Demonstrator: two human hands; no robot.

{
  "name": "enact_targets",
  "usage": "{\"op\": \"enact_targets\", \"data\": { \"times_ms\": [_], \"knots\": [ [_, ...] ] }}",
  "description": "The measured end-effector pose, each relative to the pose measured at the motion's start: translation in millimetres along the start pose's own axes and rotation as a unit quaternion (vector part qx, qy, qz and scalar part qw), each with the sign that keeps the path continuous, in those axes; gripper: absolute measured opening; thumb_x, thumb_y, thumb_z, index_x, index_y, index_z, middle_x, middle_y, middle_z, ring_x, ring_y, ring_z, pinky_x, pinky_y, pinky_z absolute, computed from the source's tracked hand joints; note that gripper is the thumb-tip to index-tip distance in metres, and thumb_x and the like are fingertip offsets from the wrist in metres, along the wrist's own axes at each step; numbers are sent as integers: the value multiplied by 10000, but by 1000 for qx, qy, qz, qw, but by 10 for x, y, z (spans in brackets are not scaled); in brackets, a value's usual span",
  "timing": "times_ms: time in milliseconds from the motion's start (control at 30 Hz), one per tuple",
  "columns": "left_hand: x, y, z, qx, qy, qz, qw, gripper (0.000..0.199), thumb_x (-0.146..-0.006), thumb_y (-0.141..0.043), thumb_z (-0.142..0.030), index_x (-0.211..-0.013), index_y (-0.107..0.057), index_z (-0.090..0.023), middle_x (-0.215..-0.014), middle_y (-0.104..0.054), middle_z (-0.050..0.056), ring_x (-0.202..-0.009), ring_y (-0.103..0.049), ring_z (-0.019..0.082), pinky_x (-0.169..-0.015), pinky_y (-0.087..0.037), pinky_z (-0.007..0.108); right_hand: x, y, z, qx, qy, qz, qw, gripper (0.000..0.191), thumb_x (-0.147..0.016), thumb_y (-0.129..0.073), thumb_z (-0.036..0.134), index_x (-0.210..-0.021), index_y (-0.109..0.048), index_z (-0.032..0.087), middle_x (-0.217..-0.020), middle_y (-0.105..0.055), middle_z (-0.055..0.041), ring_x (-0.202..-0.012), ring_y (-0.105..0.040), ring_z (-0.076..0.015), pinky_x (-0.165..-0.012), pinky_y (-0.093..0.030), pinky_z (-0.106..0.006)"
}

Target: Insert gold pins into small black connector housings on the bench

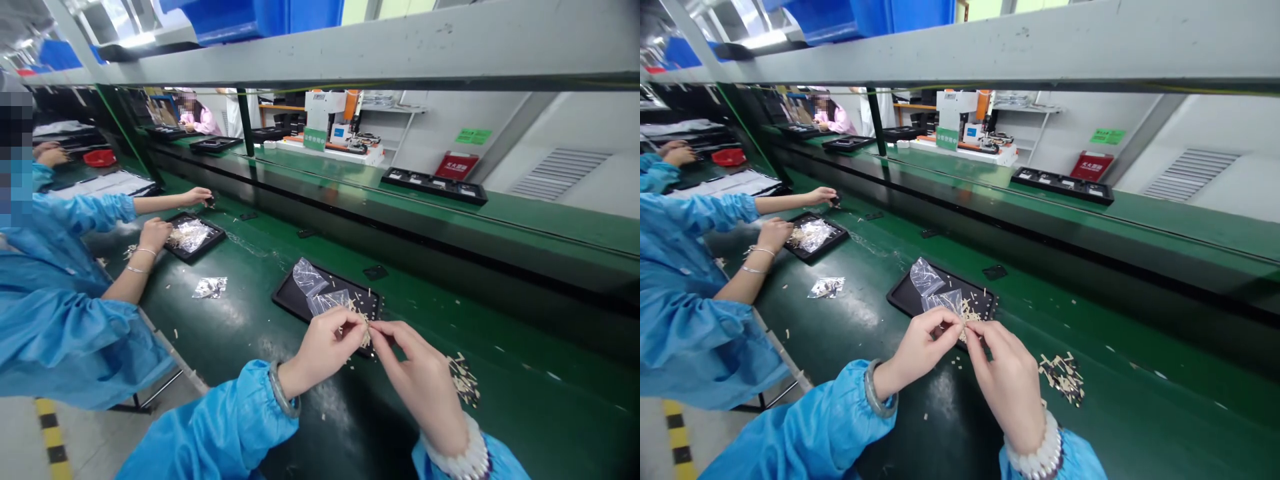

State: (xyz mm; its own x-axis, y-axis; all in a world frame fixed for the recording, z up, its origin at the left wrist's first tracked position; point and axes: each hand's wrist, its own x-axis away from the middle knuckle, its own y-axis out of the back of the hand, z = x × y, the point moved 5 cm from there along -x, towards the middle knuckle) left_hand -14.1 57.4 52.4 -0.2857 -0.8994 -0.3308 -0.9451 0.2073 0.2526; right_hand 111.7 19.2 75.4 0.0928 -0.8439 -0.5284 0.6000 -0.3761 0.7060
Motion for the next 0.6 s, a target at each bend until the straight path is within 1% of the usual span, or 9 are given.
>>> {"op": "enact_targets", "data": {
  "times_ms": [133,300,367,433,500,600],
  "knots": [
    [-19,22,-36,-36,-26,9,999,143,-843,-500,-203,-804,-630,-160,-757,-605,21,-658,-529,108,-568,-420,212,-42,-5,6,15,19,-2,1000,202,-882,-443,283,-901,-630,210,-872,-694,-47,-785,-654,-180,-729,-507,-296],
    [-41,57,-53,-79,-78,15,994,165,-851,-479,-175,-827,-642,-163,-798,-635,31,-751,-572,127,-686,-461,241,-79,-17,29,44,50,0,998,197,-876,-464,262,-904,-651,206,-887,-697,-38,-802,-648,-167,-742,-494,-280],
    [-26,52,-58,-105,-108,9,989,165,-844,-483,-163,-827,-647,-164,-824,-645,36,-789,-581,135,-731,-465,253,-81,-29,40,56,54,-10,997,187,-864,-476,248,-869,-659,207,-860,-699,-35,-788,-647,-168,-735,-489,-279],
    [-2,44,-65,-130,-129,-10,983,165,-839,-488,-162,-822,-651,-172,-841,-655,39,-812,-584,144,-757,-465,270,-76,-47,46,59,50,-25,997,184,-852,-482,235,-845,-664,206,-839,-703,-35,-769,-649,-168,-733,-486,-280],
    [14,39,-63,-131,-128,-28,983,163,-835,-493,-167,-820,-655,-182,-844,-660,38,-814,-584,149,-758,-467,278,-71,-68,31,44,32,-40,998,187,-844,-480,231,-835,-665,208,-827,-707,-32,-744,-654,-163,-717,-491,-272],
    [-1,51,-20,-83,-83,-46,992,154,-835,-504,-187,-802,-654,-179,-802,-649,33,-759,-579,138,-701,-472,259,-77,-90,-61,1,-28,-56,998,185,-833,-480,252,-815,-659,209,-775,-710,-25,-647,-653,-148,-632,-509,-249]
  ]
}}
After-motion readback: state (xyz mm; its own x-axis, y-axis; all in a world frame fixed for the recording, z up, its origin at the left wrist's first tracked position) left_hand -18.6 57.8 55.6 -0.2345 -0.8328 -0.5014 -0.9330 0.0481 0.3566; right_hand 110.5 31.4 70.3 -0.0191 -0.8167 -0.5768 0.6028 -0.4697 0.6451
